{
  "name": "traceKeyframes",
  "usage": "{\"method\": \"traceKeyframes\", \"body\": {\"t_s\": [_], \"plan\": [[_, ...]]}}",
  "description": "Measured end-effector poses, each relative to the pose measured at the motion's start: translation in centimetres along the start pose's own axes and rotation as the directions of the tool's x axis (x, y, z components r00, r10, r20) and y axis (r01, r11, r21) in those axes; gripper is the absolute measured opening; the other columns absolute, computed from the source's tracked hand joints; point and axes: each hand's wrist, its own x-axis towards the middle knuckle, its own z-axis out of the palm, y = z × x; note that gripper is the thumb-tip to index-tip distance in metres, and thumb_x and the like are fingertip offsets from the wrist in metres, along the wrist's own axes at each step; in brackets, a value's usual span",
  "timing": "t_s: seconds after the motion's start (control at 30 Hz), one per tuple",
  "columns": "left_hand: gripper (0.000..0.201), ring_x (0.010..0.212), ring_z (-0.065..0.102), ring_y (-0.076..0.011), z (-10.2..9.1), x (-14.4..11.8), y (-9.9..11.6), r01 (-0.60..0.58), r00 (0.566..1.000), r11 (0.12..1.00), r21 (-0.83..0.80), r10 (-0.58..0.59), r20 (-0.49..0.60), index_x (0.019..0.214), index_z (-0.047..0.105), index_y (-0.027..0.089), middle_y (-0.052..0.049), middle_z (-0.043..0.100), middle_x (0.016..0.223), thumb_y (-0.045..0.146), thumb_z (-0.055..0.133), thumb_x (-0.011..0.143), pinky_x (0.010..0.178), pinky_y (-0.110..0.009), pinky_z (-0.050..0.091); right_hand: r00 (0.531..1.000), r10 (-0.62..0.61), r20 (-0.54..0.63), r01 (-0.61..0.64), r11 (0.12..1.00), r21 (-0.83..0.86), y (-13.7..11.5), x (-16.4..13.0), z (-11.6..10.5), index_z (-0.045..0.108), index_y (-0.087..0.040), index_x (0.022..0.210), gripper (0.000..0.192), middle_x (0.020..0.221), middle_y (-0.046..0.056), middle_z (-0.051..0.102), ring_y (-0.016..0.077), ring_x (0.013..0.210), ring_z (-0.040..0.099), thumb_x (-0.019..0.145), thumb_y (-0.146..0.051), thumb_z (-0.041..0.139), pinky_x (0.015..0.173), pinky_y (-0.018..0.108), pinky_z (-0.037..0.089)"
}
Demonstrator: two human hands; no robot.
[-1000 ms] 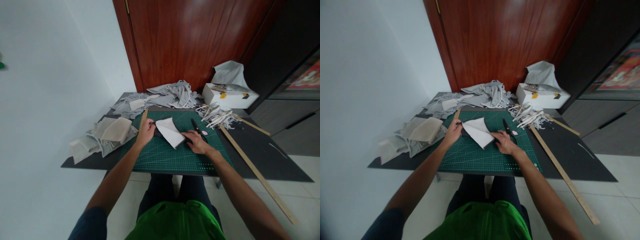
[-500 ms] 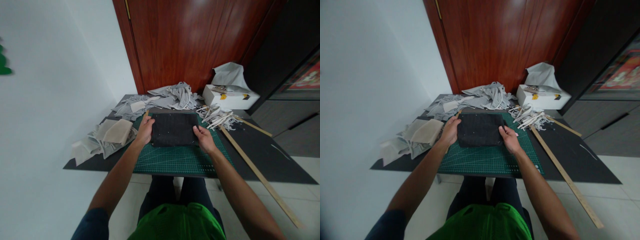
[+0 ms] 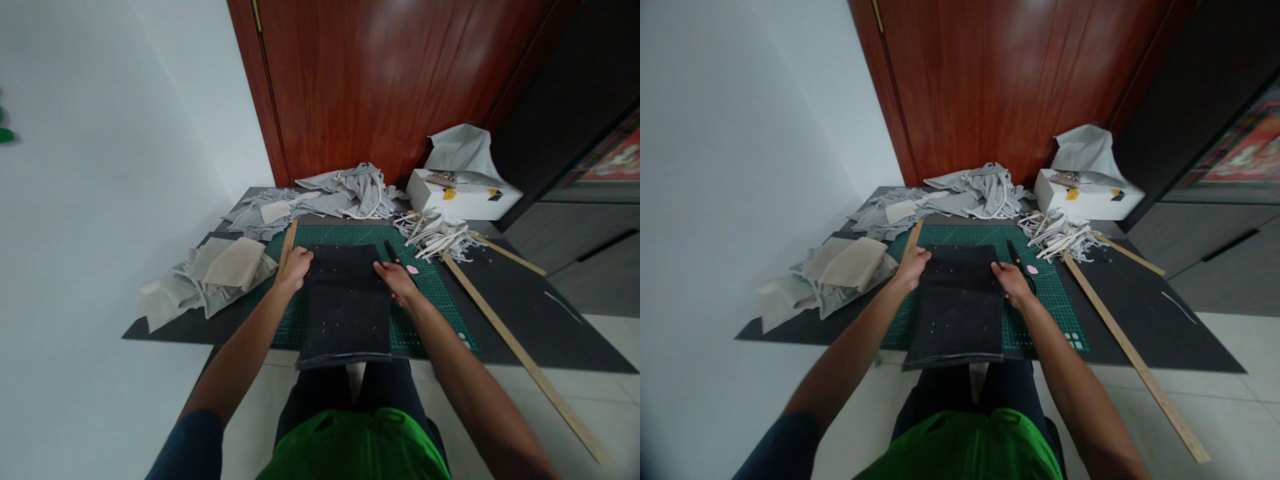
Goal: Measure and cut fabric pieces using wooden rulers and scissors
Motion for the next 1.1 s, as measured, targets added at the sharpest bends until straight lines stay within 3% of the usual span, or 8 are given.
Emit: {"method": "traceKeyframes", "body": {"t_s": [0.1, 0.2, 0.37, 0.5, 0.6, 0.8, 0.97, 1.1], "plan": [[0.008, 0.064, 0.056, -0.0149, 0.8, 0.2, -2.3, 0.043, 0.999, 0.965, 0.258, -0.033, -0.042, 0.082, 0.055, 0.021, 0.004, 0.055, 0.066, 0.02, 0.057, 0.089, 0.064, -0.026, 0.044, 0.989, -0.072, -0.129, 0.004, 0.885, -0.465, 1.3, 1.4, 0.9, 0.064, -0.02, 0.076, 0.037, 0.058, 0.002, 0.064, 0.0168, 0.045, 0.058, 0.1, -0.046, 0.053, 0.047, 0.027, 0.045], [0.005, 0.075, 0.063, -0.019, 1.1, 0.3, -2.9, -0.062, 0.998, 0.881, 0.47, 0.067, 0.007, 0.093, 0.059, 0.022, 0.001, 0.063, 0.074, 0.019, 0.056, 0.093, 0.077, -0.03, 0.047, 0.968, -0.184, -0.17, -0.009, 0.651, -0.759, 1.3, 2.0, 1.8, 0.071, -0.018, 0.086, 0.029, 0.086, 0.014, 0.076, 0.0251, 0.081, 0.075, 0.101, -0.035, 0.052, 0.074, 0.031, 0.055], [0.017, 0.091, 0.073, -0.0299, 1.7, 0.0, -2.1, -0.086, 0.996, 0.699, 0.71, 0.077, 0.046, 0.112, 0.062, 0.021, -0.011, 0.073, 0.09, 0.027, 0.052, 0.1, 0.085, -0.039, 0.049, 0.954, -0.172, -0.244, -0.135, 0.48, -0.867, 0.8, 2.1, 2.9, 0.07, -0.017, 0.114, 0.031, 0.105, 0.022, 0.076, 0.0341, 0.101, 0.075, 0.102, -0.034, 0.048, 0.087, 0.041, 0.056], [0.028, 0.095, 0.075, -0.0328, 2.5, -0.4, -1.3, -0.093, 0.996, 0.521, 0.848, 0.053, 0.077, 0.124, 0.061, 0.019, -0.016, 0.076, 0.097, 0.029, 0.046, 0.102, 0.086, -0.042, 0.053, 0.951, -0.194, -0.241, -0.126, 0.47, -0.873, 0.5, 2.9, 3.4, 0.063, -0.015, 0.123, 0.029, 0.119, 0.022, 0.071, 0.0329, 0.105, 0.074, 0.098, -0.024, 0.051, 0.088, 0.042, 0.056], [0.03, 0.098, 0.076, -0.0337, 2.9, -0.3, -1.0, -0.061, 0.998, 0.458, 0.887, 0.043, 0.046, 0.125, 0.062, 0.017, -0.017, 0.077, 0.099, 0.029, 0.048, 0.101, 0.087, -0.044, 0.055, 0.952, -0.179, -0.249, -0.129, 0.505, -0.854, -0.1, 3.8, 3.8, 0.058, -0.012, 0.128, 0.039, 0.126, 0.021, 0.066, 0.0329, 0.11, 0.072, 0.09, -0.016, 0.057, 0.091, 0.041, 0.056], [0.016, 0.102, 0.073, -0.0302, 3.1, 1.0, -0.9, -0.129, 0.988, 0.538, 0.833, 0.139, 0.064, 0.104, 0.066, 0.019, -0.015, 0.073, 0.11, 0.018, 0.057, 0.091, 0.085, -0.039, 0.056, 0.953, -0.208, -0.22, -0.059, 0.584, -0.809, -0.1, 4.4, 4.0, 0.045, -0.019, 0.154, 0.07, 0.135, 0.017, 0.062, 0.0307, 0.111, 0.07, 0.085, -0.016, 0.06, 0.094, 0.039, 0.054], [0.026, 0.103, 0.067, -0.0233, 3.2, 2.1, -2.2, -0.26, 0.961, 0.711, 0.653, 0.253, 0.108, 0.098, 0.061, 0.021, -0.009, 0.07, 0.103, 0.002, 0.056, 0.081, 0.09, -0.033, 0.051, 0.919, -0.303, -0.252, -0.003, 0.635, -0.773, 1.0, 5.2, 3.7, 0.054, -0.021, 0.15, 0.05, 0.124, 0.015, 0.07, 0.0289, 0.11, 0.07, 0.101, -0.032, 0.048, 0.095, 0.039, 0.054], [0.031, 0.094, 0.063, -0.0186, 2.9, 3.0, -3.6, -0.353, 0.932, 0.793, 0.496, 0.347, 0.107, 0.094, 0.057, 0.022, -0.002, 0.066, 0.095, -0.003, 0.052, 0.076, 0.086, -0.029, 0.048, 0.911, -0.299, -0.285, -0.013, 0.67, -0.742, 1.6, 6.0, 3.2, 0.06, -0.023, 0.145, 0.046, 0.117, 0.013, 0.075, 0.0271, 0.104, 0.072, 0.102, -0.026, 0.044, 0.093, 0.037, 0.053]]}}
